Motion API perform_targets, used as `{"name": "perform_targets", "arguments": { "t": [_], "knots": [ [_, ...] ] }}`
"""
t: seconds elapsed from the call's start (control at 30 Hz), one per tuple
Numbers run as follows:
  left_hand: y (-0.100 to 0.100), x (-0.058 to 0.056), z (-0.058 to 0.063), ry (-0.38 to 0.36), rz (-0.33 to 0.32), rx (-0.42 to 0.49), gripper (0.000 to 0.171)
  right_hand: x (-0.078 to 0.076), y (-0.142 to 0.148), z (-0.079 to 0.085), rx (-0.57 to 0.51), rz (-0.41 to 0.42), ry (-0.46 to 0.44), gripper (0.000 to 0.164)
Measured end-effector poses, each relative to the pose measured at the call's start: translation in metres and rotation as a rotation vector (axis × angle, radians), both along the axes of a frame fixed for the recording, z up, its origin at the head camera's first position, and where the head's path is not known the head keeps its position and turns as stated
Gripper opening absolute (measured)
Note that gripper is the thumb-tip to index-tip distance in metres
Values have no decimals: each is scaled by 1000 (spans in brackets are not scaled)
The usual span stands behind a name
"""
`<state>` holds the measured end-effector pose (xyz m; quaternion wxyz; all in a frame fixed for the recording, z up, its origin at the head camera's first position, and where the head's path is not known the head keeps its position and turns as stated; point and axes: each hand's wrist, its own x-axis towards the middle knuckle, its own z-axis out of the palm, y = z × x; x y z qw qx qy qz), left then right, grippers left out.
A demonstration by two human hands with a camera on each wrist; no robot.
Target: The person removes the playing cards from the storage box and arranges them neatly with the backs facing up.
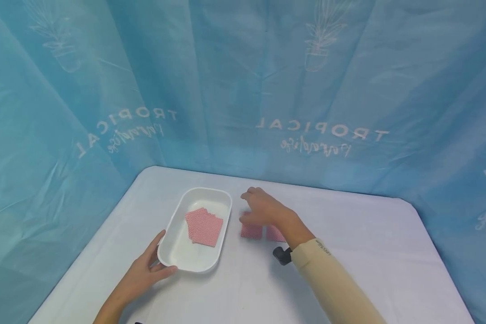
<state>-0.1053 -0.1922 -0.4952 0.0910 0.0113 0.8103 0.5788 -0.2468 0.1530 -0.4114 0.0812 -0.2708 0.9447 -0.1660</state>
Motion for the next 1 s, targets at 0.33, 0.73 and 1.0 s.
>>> {"name": "perform_targets", "arguments": {
  "t": [0.33,0.73,1.0],
  "knots": [
    [1,0,1,15,4,6,102,3,-31,10,-27,61,-4,71],
    [3,-1,2,36,3,28,103,4,-53,12,48,99,49,77],
    [4,1,-2,21,12,6,102,8,-76,-2,113,118,32,84]
  ]
}}
